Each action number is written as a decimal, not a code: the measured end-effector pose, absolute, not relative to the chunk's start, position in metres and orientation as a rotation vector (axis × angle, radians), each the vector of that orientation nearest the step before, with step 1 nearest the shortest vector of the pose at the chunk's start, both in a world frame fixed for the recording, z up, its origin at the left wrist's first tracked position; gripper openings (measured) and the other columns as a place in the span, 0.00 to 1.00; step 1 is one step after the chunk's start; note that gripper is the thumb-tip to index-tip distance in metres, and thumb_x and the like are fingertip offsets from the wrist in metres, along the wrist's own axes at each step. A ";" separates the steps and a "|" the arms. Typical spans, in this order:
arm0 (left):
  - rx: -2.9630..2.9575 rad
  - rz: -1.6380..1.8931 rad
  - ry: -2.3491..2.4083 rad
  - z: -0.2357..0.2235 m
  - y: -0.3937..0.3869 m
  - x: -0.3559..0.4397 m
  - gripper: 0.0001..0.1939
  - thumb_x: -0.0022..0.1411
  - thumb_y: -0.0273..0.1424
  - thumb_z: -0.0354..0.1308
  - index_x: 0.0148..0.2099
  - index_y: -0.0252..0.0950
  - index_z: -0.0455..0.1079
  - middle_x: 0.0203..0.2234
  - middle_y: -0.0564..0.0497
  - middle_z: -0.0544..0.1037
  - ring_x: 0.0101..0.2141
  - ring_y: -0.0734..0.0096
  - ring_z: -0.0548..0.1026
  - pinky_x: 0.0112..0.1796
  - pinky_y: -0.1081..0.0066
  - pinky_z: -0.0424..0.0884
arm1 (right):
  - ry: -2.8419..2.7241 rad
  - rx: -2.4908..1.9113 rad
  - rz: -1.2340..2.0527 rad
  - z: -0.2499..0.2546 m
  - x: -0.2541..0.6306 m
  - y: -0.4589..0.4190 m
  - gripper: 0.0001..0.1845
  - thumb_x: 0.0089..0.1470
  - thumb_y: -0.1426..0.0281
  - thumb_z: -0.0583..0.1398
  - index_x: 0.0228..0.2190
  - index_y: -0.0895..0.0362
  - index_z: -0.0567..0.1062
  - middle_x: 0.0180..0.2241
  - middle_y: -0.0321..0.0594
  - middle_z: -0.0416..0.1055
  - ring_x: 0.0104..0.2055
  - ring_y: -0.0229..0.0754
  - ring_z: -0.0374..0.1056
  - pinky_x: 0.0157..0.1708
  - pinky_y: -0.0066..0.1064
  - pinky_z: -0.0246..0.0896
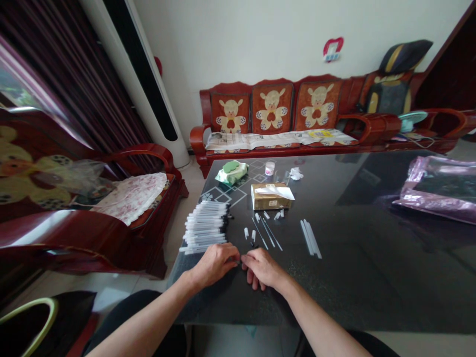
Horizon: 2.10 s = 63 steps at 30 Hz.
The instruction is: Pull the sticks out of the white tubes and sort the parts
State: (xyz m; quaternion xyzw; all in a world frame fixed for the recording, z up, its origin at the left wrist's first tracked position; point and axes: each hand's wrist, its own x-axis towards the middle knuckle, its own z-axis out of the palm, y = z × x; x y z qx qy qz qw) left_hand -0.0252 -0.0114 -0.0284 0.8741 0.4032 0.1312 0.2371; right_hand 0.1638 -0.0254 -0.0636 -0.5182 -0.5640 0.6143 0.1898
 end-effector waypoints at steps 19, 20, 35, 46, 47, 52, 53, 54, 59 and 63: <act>1.013 1.036 0.879 -0.041 0.006 -0.013 0.21 0.55 0.45 0.59 0.40 0.31 0.71 0.26 0.50 0.74 0.24 0.76 0.71 0.24 0.75 0.69 | -1.074 -1.104 1.814 -0.041 0.158 -0.031 0.22 0.52 0.53 0.56 0.31 0.61 0.69 0.20 0.38 0.71 0.18 0.36 0.68 0.13 0.23 0.59; 0.991 1.044 0.870 -0.041 0.006 -0.013 0.20 0.55 0.44 0.60 0.39 0.30 0.71 0.24 0.50 0.73 0.23 0.76 0.72 0.24 0.76 0.69 | -1.068 -1.104 1.829 -0.041 0.158 -0.031 0.23 0.53 0.52 0.55 0.31 0.61 0.70 0.20 0.39 0.71 0.18 0.37 0.68 0.14 0.24 0.59; 0.931 1.152 0.908 -0.040 0.011 -0.013 0.19 0.55 0.43 0.60 0.36 0.29 0.70 0.22 0.48 0.76 0.22 0.75 0.74 0.26 0.76 0.71 | -0.992 -1.090 1.766 -0.044 0.160 -0.029 0.16 0.46 0.61 0.64 0.28 0.61 0.69 0.21 0.38 0.72 0.18 0.36 0.68 0.15 0.25 0.63; 0.841 1.201 0.912 -0.044 0.019 -0.018 0.19 0.53 0.42 0.62 0.36 0.28 0.70 0.22 0.48 0.76 0.22 0.76 0.74 0.26 0.77 0.70 | -1.169 -1.287 1.649 -0.048 0.173 -0.022 0.15 0.48 0.59 0.60 0.29 0.59 0.69 0.22 0.38 0.72 0.19 0.38 0.68 0.16 0.27 0.61; 0.829 1.215 0.919 -0.045 0.021 -0.020 0.19 0.53 0.41 0.63 0.36 0.28 0.70 0.22 0.48 0.76 0.22 0.76 0.74 0.26 0.77 0.70 | -1.251 -1.407 1.536 -0.050 0.178 -0.020 0.15 0.49 0.59 0.59 0.28 0.59 0.69 0.20 0.38 0.71 0.18 0.38 0.67 0.15 0.26 0.59; 0.825 1.211 0.921 -0.050 0.023 -0.022 0.19 0.53 0.41 0.63 0.36 0.28 0.70 0.22 0.47 0.76 0.23 0.75 0.74 0.27 0.76 0.71 | -1.675 -1.882 0.651 -0.055 0.200 -0.007 0.08 0.48 0.66 0.58 0.22 0.57 0.72 0.21 0.38 0.72 0.24 0.38 0.68 0.24 0.26 0.55; 0.831 1.203 0.920 -0.051 0.022 -0.021 0.19 0.53 0.41 0.62 0.36 0.28 0.70 0.22 0.47 0.76 0.23 0.75 0.74 0.27 0.76 0.71 | -1.716 -1.930 0.552 -0.055 0.202 -0.006 0.07 0.47 0.67 0.58 0.22 0.56 0.73 0.22 0.39 0.73 0.26 0.38 0.69 0.25 0.26 0.55; 0.839 1.195 0.919 -0.052 0.021 -0.020 0.19 0.53 0.41 0.62 0.36 0.28 0.70 0.22 0.47 0.76 0.23 0.74 0.74 0.27 0.75 0.72 | -1.742 -1.975 0.492 -0.056 0.203 -0.006 0.07 0.47 0.67 0.59 0.22 0.56 0.73 0.23 0.38 0.73 0.28 0.39 0.69 0.25 0.26 0.53; 0.873 1.168 0.906 -0.055 0.017 -0.016 0.18 0.54 0.41 0.61 0.36 0.28 0.70 0.23 0.46 0.76 0.24 0.74 0.75 0.28 0.75 0.72 | -1.817 -2.034 0.422 -0.061 0.194 -0.006 0.05 0.48 0.66 0.59 0.25 0.53 0.74 0.26 0.36 0.75 0.28 0.38 0.69 0.25 0.26 0.50; 0.864 1.151 0.911 -0.053 0.016 -0.016 0.18 0.54 0.41 0.62 0.36 0.29 0.70 0.23 0.47 0.76 0.24 0.74 0.75 0.28 0.75 0.72 | -1.840 -2.034 0.376 -0.060 0.188 -0.005 0.05 0.48 0.66 0.59 0.26 0.53 0.74 0.26 0.37 0.75 0.29 0.40 0.69 0.25 0.27 0.49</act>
